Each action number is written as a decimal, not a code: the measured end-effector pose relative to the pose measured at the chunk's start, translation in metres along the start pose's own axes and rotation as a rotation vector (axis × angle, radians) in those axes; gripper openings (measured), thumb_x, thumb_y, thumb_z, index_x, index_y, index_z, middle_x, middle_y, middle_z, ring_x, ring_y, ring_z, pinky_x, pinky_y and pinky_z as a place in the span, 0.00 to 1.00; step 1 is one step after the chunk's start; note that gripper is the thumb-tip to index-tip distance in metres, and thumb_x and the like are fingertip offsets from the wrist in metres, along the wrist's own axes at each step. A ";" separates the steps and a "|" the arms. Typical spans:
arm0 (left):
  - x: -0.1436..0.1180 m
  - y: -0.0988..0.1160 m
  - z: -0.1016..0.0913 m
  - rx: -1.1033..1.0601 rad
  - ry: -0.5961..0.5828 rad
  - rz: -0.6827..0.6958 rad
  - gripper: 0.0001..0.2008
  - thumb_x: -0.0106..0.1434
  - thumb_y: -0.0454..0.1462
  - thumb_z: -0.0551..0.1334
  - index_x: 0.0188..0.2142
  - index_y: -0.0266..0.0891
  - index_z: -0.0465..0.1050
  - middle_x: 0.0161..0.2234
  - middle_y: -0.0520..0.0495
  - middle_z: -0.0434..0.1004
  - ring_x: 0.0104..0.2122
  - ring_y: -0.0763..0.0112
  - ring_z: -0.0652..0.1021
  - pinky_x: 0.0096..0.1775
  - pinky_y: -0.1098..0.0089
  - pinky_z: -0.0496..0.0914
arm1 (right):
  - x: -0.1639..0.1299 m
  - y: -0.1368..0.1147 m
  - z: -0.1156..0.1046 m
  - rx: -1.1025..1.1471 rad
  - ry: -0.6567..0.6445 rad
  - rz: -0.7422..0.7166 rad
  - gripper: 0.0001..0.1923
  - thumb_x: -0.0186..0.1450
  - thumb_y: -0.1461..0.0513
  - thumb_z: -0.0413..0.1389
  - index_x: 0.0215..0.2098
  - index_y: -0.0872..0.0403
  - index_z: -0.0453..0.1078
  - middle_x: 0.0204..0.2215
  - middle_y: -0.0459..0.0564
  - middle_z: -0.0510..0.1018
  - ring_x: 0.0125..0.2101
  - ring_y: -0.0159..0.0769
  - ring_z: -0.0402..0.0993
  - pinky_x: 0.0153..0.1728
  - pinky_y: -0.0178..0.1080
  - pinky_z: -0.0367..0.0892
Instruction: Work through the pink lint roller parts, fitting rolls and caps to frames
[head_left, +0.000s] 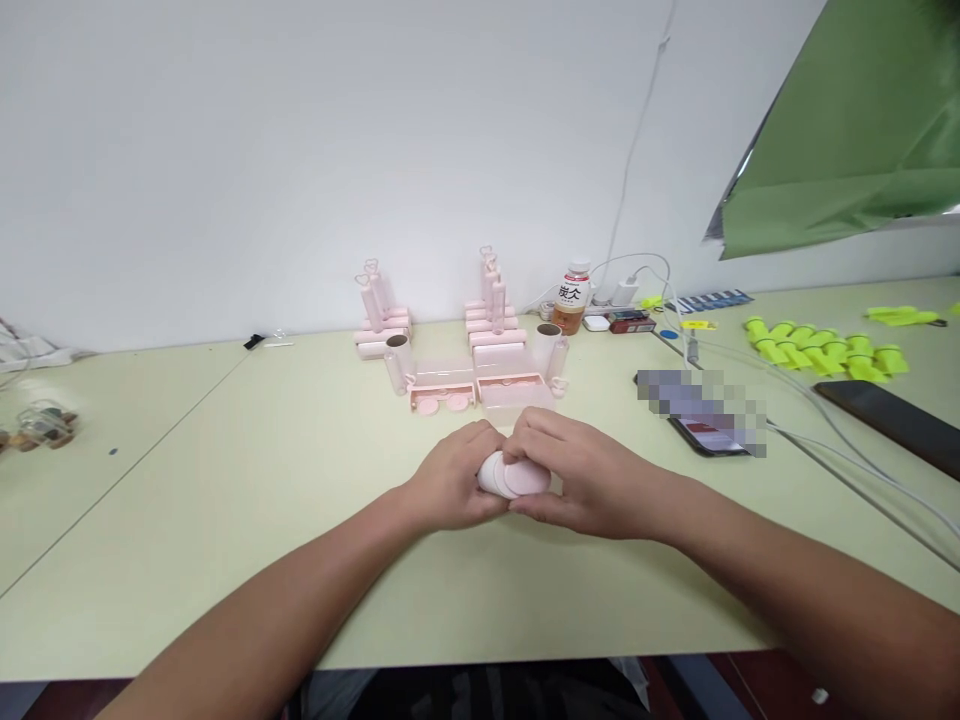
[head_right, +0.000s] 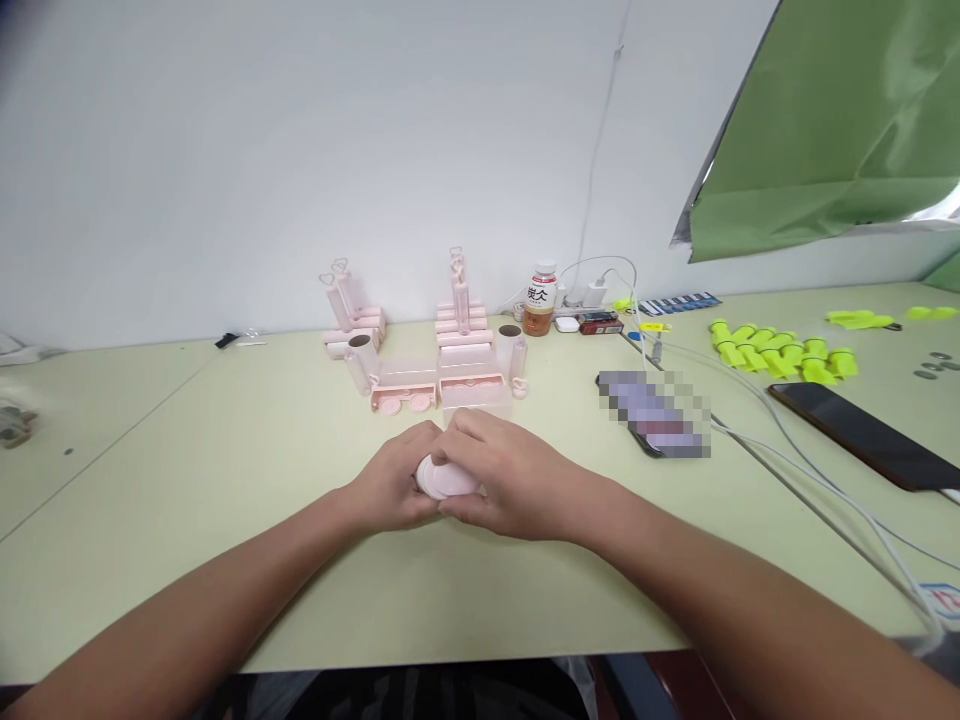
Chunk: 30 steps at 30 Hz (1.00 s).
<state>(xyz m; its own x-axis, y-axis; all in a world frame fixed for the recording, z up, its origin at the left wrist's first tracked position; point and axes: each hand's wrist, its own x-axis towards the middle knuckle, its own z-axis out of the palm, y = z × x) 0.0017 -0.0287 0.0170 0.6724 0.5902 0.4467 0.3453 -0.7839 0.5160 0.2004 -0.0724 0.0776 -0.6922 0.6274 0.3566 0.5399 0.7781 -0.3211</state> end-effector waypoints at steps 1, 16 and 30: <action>0.000 -0.001 0.001 0.015 0.001 0.026 0.13 0.55 0.43 0.65 0.34 0.41 0.65 0.32 0.50 0.71 0.32 0.67 0.71 0.31 0.68 0.65 | 0.000 -0.002 -0.001 -0.031 -0.021 0.014 0.10 0.60 0.64 0.60 0.39 0.53 0.65 0.33 0.50 0.68 0.32 0.37 0.64 0.29 0.37 0.60; 0.001 -0.005 0.004 0.165 -0.122 0.089 0.11 0.57 0.43 0.64 0.35 0.41 0.70 0.36 0.47 0.68 0.36 0.66 0.67 0.34 0.69 0.65 | -0.003 -0.009 0.008 -0.137 -0.153 0.034 0.08 0.55 0.69 0.54 0.32 0.54 0.61 0.28 0.46 0.67 0.26 0.32 0.59 0.25 0.34 0.48; 0.009 -0.006 0.002 -0.088 -0.078 0.181 0.06 0.58 0.39 0.61 0.31 0.40 0.66 0.31 0.48 0.74 0.33 0.67 0.73 0.39 0.65 0.68 | -0.006 0.000 -0.005 -0.028 -0.025 -0.034 0.08 0.56 0.70 0.51 0.29 0.52 0.57 0.25 0.43 0.65 0.23 0.30 0.57 0.24 0.33 0.52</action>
<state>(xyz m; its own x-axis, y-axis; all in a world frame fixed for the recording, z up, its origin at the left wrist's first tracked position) 0.0069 -0.0194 0.0168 0.7681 0.4223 0.4813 0.1585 -0.8537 0.4961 0.2068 -0.0753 0.0796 -0.7224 0.5995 0.3445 0.5285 0.8000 -0.2840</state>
